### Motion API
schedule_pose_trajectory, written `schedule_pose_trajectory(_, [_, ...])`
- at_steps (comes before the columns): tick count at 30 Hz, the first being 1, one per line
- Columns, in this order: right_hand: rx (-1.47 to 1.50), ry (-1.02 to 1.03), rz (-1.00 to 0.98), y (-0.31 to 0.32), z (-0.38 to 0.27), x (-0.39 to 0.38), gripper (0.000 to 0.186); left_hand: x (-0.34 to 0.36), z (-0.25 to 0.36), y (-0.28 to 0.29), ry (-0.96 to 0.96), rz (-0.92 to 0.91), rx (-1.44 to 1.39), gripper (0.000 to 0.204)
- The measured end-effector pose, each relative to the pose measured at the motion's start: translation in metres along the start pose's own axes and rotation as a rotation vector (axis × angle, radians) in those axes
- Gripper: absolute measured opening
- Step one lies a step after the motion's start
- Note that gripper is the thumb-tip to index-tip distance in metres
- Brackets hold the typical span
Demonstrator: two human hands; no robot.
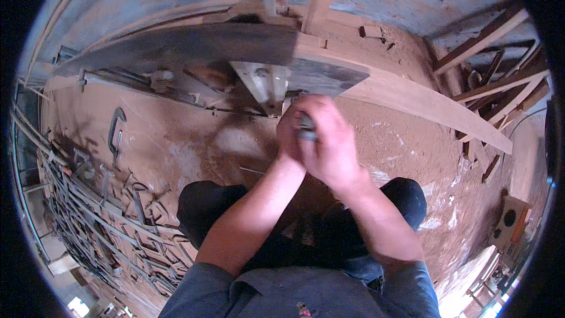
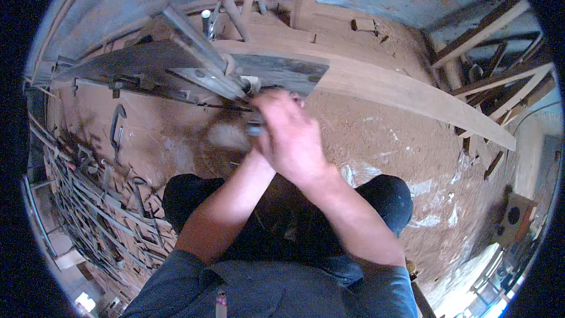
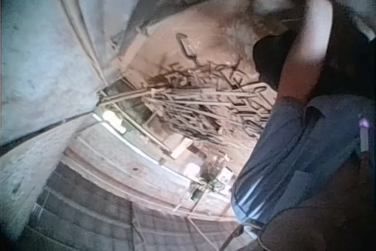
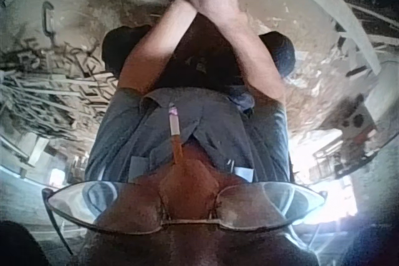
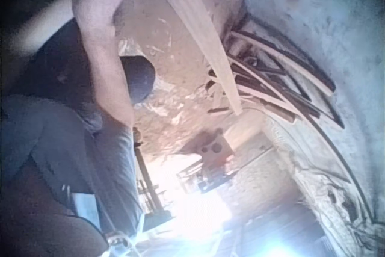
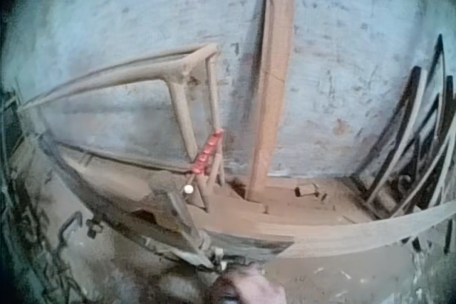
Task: The person uses a wrench and an Allen key to tighten a bolt on a metal part of a machine.
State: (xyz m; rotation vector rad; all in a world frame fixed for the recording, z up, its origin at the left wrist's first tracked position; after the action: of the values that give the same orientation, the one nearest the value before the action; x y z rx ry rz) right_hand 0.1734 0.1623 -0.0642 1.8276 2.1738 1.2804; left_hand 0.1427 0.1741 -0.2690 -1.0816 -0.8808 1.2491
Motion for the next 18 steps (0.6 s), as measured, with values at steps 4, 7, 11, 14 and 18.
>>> schedule_pose_trajectory(4, [-0.017,-0.012,-0.178,-0.025,0.008,0.014,0.021,0.004,0.006,-0.047,-0.034,-0.241,-0.677,0.026])
schedule_pose_trajectory(7, [0.019,0.014,-0.038,-0.010,0.014,0.010,0.018,0.007,-0.002,-0.056,0.052,-0.063,-0.547,0.028])
schedule_pose_trajectory(11, [0.026,-0.289,-0.079,0.002,0.038,0.014,0.014,-0.002,0.003,-0.036,0.156,0.261,-0.091,0.030])
schedule_pose_trajectory(14, [-0.055,-0.023,-0.218,-0.011,0.009,0.023,0.012,0.007,0.008,-0.036,0.081,0.021,-0.114,0.034])
schedule_pose_trajectory(18, [0.128,-0.064,-0.030,-0.008,0.026,0.013,0.010,0.004,0.004,-0.018,0.120,0.107,-0.083,0.038])
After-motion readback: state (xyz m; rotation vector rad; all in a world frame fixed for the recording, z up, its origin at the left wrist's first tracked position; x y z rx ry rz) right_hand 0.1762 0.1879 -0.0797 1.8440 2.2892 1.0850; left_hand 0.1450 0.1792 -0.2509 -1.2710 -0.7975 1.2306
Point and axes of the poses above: each hand's wrist, its own x-axis towards the middle knuckle, its own y-axis out of the back of the hand, z = x × y, the point moved 10 cm from there along x, towards the middle knuckle, and after that the axes turned 6 degrees about -z, right-handed, at the moved point
